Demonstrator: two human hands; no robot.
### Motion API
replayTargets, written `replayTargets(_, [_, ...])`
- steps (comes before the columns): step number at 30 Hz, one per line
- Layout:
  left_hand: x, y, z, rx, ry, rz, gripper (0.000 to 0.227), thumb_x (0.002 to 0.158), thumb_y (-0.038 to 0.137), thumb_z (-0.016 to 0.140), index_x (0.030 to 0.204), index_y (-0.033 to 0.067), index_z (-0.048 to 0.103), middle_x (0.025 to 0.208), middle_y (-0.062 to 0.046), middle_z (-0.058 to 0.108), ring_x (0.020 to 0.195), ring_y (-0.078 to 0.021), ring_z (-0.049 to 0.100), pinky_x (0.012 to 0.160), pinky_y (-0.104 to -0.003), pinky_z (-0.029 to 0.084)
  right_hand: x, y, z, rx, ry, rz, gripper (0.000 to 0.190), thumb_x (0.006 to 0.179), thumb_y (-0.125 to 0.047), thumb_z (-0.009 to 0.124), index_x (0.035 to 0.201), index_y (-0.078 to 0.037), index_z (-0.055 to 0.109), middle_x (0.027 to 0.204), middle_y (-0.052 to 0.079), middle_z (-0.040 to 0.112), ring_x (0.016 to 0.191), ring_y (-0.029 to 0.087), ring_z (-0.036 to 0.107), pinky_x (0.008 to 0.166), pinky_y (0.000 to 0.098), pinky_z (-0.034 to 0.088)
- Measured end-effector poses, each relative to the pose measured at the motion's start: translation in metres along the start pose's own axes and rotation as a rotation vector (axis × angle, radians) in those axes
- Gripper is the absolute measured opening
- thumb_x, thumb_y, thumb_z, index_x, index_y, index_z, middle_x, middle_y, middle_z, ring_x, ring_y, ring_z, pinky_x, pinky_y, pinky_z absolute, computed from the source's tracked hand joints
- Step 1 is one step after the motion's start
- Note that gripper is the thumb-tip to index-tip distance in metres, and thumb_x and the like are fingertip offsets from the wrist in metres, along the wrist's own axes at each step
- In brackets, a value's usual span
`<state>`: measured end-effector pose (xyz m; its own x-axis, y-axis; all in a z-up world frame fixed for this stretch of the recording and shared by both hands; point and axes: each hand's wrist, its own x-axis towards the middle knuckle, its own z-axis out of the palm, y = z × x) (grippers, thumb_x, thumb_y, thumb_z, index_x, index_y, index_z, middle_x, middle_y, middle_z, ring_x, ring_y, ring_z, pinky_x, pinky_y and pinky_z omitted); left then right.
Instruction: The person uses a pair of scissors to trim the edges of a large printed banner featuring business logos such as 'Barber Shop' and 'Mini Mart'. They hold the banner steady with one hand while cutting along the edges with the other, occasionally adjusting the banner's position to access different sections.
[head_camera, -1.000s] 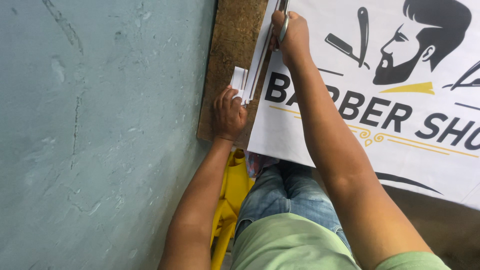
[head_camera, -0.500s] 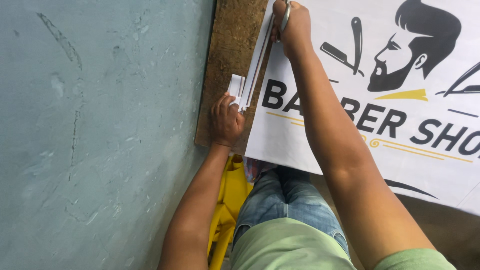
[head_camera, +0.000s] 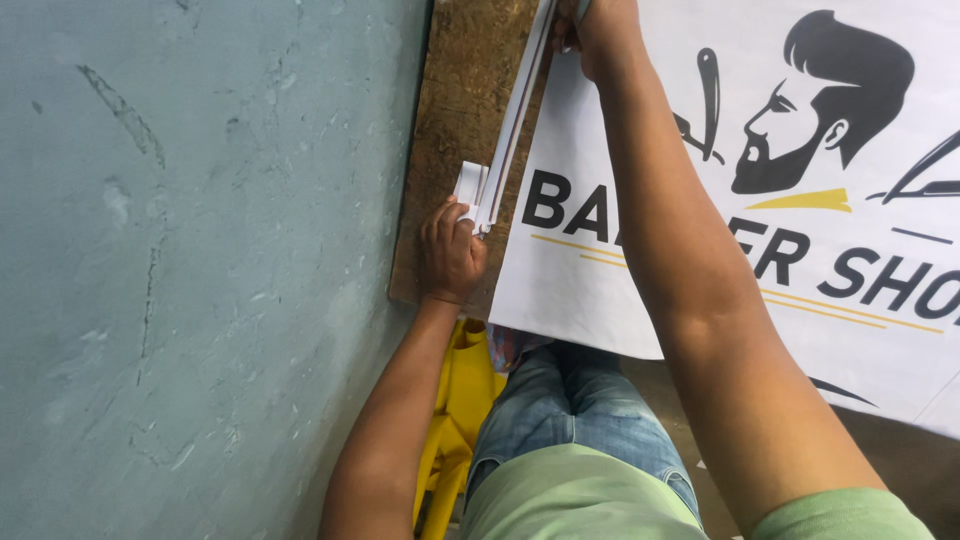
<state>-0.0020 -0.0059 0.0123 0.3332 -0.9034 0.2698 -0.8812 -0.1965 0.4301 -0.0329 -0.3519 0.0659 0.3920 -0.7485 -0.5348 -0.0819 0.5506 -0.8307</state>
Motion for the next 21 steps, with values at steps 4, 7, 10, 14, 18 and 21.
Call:
replayTargets(4, [0.003, 0.000, 0.001, -0.001, 0.025, 0.007, 0.015, 0.084, 0.000, 0.054, 0.096, 0.0064, 0.056, 0.121, -0.014, 0.061, 0.126, -0.0353, 0.060, 0.099, -0.050, 0.048, 0.004, 0.005, 0.000, -0.032, 0.033, -0.051, 0.015, 0.071, -0.024, 0.055, 0.069, -0.013, 0.045, 0.058, 0.004, 0.047, 0.045, 0.021, 0.051, 0.048, 0.0335, 0.034])
replayTargets(7, [0.003, 0.002, -0.002, 0.008, 0.015, 0.005, 0.013, 0.085, 0.000, 0.053, 0.096, 0.0058, 0.057, 0.120, -0.014, 0.061, 0.127, -0.0352, 0.059, 0.100, -0.049, 0.049, 0.005, 0.008, 0.000, 0.026, 0.067, -0.083, 0.020, 0.076, -0.028, 0.056, 0.073, -0.014, 0.041, 0.059, 0.003, 0.041, 0.043, 0.019, 0.047, 0.046, 0.0331, 0.035])
replayTargets(10, [0.003, 0.001, -0.002, 0.010, 0.004, 0.005, 0.013, 0.086, 0.000, 0.052, 0.097, 0.0051, 0.057, 0.120, -0.015, 0.061, 0.127, -0.0360, 0.059, 0.102, -0.050, 0.048, 0.004, 0.007, 0.002, 0.051, 0.069, -0.109, 0.022, 0.081, -0.031, 0.055, 0.074, -0.014, 0.042, 0.059, 0.003, 0.040, 0.044, 0.018, 0.046, 0.044, 0.0327, 0.037])
replayTargets(14, [0.001, -0.001, 0.000, -0.003, -0.004, 0.004, 0.013, 0.084, 0.001, 0.052, 0.096, 0.0044, 0.055, 0.120, -0.015, 0.060, 0.126, -0.0364, 0.058, 0.102, -0.051, 0.048, -0.002, 0.005, 0.001, -0.042, 0.079, -0.107, 0.027, 0.085, -0.038, 0.054, 0.075, -0.015, 0.044, 0.055, 0.002, 0.042, 0.044, 0.016, 0.048, 0.044, 0.0309, 0.038])
replayTargets(18, [0.003, 0.001, -0.001, 0.007, 0.023, 0.011, 0.012, 0.085, -0.001, 0.051, 0.095, 0.0044, 0.056, 0.118, -0.015, 0.060, 0.125, -0.0363, 0.059, 0.101, -0.050, 0.048, 0.005, 0.004, -0.001, -0.105, 0.103, -0.032, 0.022, 0.079, -0.030, 0.049, 0.066, -0.012, 0.045, 0.048, 0.009, 0.048, 0.038, 0.020, 0.049, 0.044, 0.0307, 0.036])
replayTargets(21, [0.005, 0.002, -0.004, 0.013, 0.019, 0.022, 0.011, 0.086, 0.001, 0.050, 0.094, 0.0030, 0.056, 0.116, -0.016, 0.061, 0.122, -0.0378, 0.060, 0.102, -0.051, 0.050, 0.021, 0.003, -0.005, -0.088, 0.061, -0.057, 0.018, 0.076, -0.026, 0.044, 0.066, -0.011, 0.045, 0.053, 0.010, 0.051, 0.044, 0.021, 0.053, 0.048, 0.0317, 0.036])
